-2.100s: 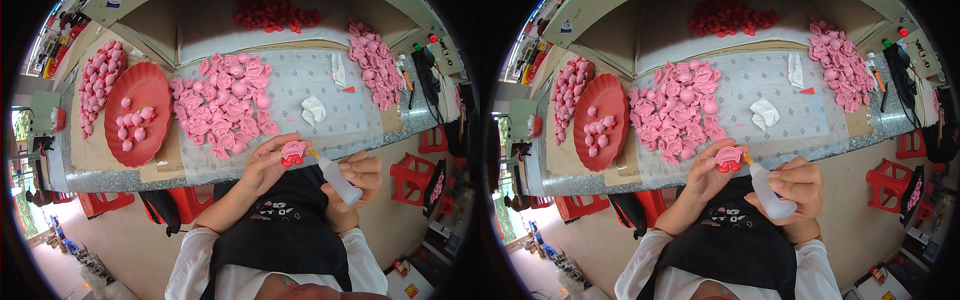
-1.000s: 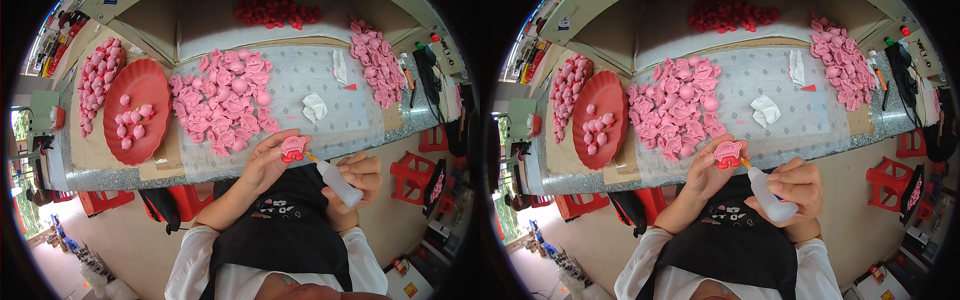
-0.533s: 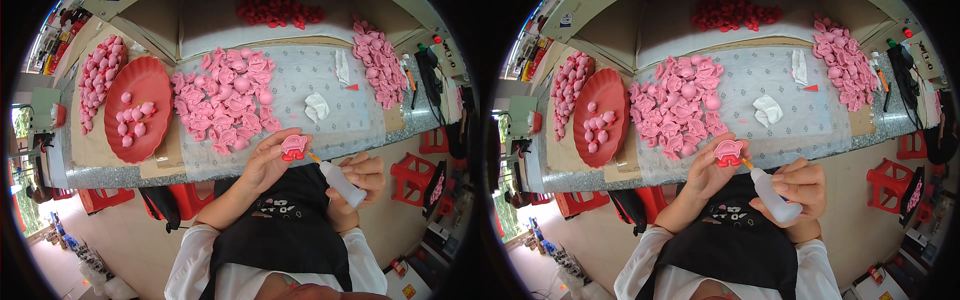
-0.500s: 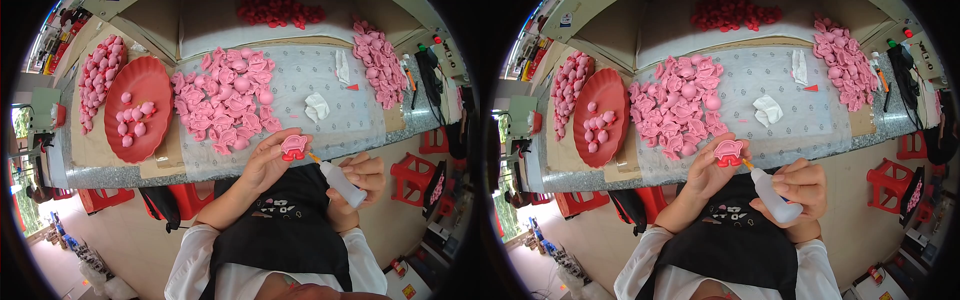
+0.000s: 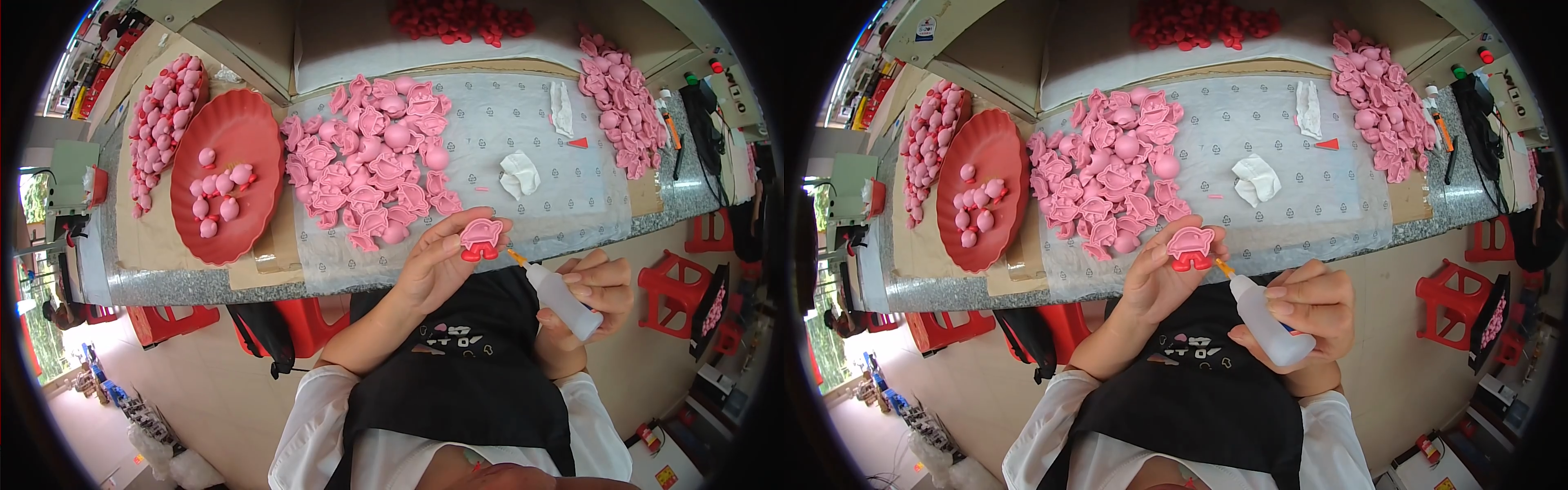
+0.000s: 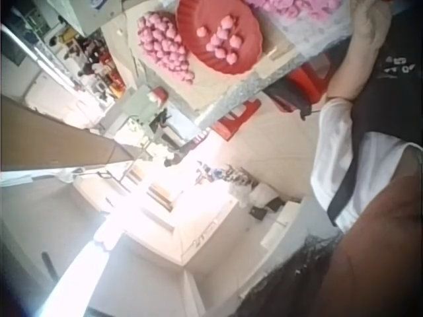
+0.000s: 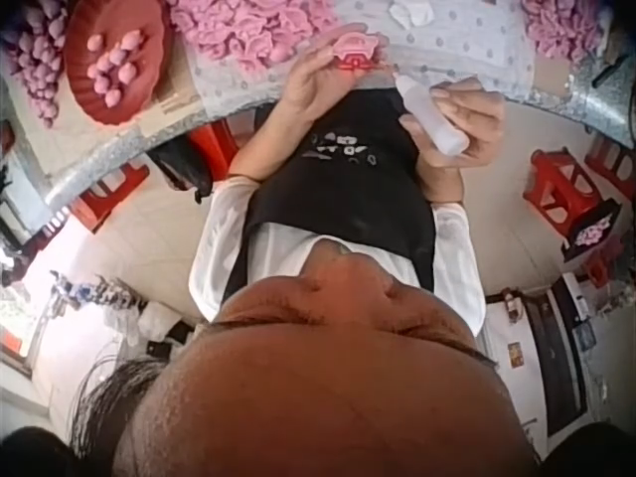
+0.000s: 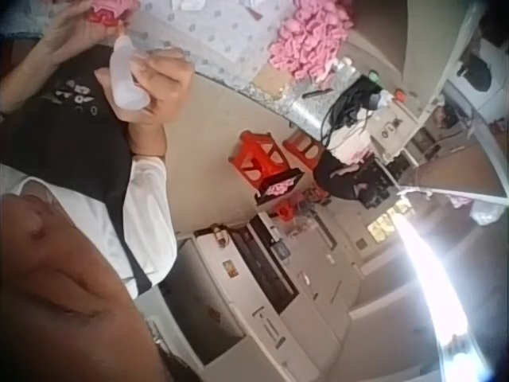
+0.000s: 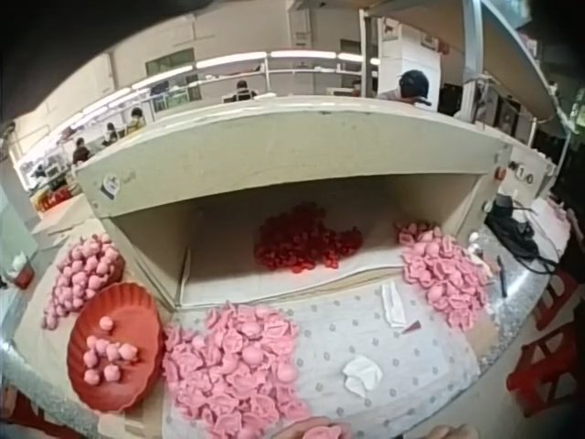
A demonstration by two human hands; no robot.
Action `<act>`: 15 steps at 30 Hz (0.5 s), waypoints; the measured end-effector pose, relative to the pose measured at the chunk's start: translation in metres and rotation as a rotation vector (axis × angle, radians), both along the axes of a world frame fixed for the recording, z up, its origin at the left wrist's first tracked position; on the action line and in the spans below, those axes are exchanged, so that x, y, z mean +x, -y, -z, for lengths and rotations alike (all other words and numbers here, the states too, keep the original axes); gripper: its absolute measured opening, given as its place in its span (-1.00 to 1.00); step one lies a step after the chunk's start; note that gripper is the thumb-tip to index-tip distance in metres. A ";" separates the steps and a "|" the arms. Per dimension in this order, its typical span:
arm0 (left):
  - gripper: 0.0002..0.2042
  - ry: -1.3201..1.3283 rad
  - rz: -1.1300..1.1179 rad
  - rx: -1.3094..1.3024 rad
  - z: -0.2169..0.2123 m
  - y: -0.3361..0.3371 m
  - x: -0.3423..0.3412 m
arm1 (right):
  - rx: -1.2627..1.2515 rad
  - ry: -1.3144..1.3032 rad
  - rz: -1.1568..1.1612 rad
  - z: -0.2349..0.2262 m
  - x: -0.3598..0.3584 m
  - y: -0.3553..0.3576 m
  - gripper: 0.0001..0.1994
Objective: Applying glue to small pink plastic toy components and assembling them manually at a factory workstation.
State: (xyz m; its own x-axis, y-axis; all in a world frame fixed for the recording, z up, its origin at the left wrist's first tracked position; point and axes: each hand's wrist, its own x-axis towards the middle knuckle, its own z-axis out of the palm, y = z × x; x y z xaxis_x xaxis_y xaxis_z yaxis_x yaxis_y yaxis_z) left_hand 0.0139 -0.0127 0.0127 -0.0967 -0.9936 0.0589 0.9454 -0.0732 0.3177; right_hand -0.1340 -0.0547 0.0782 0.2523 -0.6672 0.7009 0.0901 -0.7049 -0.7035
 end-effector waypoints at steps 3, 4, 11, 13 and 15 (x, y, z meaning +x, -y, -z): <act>-0.58 0.003 0.000 0.006 0.000 0.000 -0.001 | 0.014 -0.015 -0.042 -0.001 -0.001 0.000 -0.57; -0.58 0.005 -0.003 0.006 0.000 0.000 -0.001 | 0.016 -0.017 -0.047 0.000 -0.001 0.000 -0.57; -0.58 0.006 -0.004 0.005 0.000 0.000 -0.001 | -0.040 0.025 0.020 0.003 0.004 0.002 -0.61; -0.59 0.009 -0.001 -0.001 0.000 0.000 -0.001 | -0.006 0.079 0.007 0.002 0.003 0.000 -0.60; -0.59 0.014 -0.003 0.008 0.000 0.000 -0.001 | 0.001 0.088 -0.030 0.001 0.002 -0.003 -0.59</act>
